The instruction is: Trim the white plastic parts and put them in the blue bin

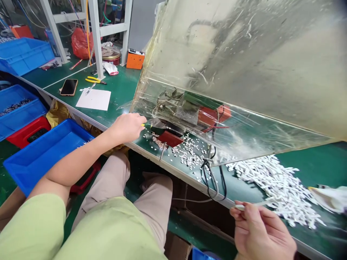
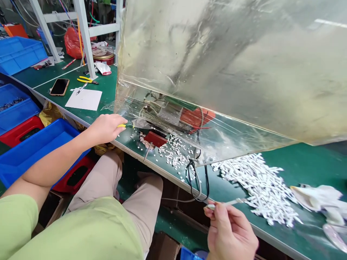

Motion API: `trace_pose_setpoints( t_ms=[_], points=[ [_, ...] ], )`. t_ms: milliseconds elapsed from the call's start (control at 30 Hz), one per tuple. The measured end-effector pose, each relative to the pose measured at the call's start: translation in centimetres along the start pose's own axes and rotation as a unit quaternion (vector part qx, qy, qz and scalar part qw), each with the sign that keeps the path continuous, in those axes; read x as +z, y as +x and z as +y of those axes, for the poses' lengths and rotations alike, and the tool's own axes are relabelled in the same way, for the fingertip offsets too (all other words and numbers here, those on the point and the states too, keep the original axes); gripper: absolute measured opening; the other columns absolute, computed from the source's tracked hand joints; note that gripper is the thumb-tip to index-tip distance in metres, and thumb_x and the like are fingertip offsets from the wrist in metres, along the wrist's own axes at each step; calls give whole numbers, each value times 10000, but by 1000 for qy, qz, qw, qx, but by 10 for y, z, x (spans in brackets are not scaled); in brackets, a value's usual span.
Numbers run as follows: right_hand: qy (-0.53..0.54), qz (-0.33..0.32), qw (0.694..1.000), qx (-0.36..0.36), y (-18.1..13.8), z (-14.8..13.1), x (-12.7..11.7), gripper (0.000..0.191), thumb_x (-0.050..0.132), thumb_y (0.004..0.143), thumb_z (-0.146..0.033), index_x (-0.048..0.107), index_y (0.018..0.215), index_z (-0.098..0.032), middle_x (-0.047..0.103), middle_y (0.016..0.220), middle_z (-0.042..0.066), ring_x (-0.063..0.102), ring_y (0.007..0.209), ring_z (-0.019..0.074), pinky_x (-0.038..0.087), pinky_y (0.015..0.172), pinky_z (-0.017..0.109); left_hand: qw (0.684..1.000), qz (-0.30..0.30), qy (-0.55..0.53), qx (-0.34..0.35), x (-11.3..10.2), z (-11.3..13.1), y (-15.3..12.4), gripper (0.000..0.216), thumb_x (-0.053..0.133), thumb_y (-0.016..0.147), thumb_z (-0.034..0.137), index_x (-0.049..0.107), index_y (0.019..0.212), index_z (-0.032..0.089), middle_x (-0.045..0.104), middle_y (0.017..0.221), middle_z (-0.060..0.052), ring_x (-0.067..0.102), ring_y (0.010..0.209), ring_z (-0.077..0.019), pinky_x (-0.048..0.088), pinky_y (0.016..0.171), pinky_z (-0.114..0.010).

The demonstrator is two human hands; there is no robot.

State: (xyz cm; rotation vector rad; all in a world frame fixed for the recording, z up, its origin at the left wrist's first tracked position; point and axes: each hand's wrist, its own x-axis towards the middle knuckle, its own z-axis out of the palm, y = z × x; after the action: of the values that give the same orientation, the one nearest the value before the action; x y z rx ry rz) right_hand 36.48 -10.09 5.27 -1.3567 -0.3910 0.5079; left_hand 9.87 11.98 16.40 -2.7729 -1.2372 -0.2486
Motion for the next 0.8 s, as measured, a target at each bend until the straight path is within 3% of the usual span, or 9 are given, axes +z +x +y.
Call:
trace_pose_setpoints(
  t_ms=[200,433,500,633,800],
  points=[
    [8,-7,1000,-2,1,1,3,306,849,481,-370,665,651,-195,620,620,6,552,523,113,478,477,221,998,-60,24,7,-13,21,21,194,527,818,216,656,954,162,671,879,-79,654,816,-240,492,701,-341],
    [-21,-82,996,-18,-2,0,27,360,826,535,-437,640,689,-169,621,633,3,571,517,118,505,516,251,988,-54,-97,106,15,68,23,211,512,838,222,643,998,182,666,984,-79,643,911,-232,499,717,-323],
    [-41,-95,994,-26,0,-1,29,407,817,534,-486,626,696,-165,616,633,9,571,506,127,506,512,273,992,-30,-102,74,17,63,15,221,497,847,214,640,1011,174,661,985,-85,644,905,-217,500,728,-310],
    [-70,-131,989,-15,6,-2,34,419,802,550,-517,619,676,-161,608,606,20,549,481,123,478,482,264,998,5,-31,-59,2,32,-10,235,502,839,202,649,1016,156,661,968,-95,650,879,-220,499,723,-308],
    [-62,-248,966,34,17,3,72,379,785,591,-510,636,646,-165,573,546,9,514,460,101,439,443,224,987,23,7,-157,-11,4,-45,274,477,855,222,649,1063,176,664,1042,-83,641,931,-239,502,744,-328]
  ],
)
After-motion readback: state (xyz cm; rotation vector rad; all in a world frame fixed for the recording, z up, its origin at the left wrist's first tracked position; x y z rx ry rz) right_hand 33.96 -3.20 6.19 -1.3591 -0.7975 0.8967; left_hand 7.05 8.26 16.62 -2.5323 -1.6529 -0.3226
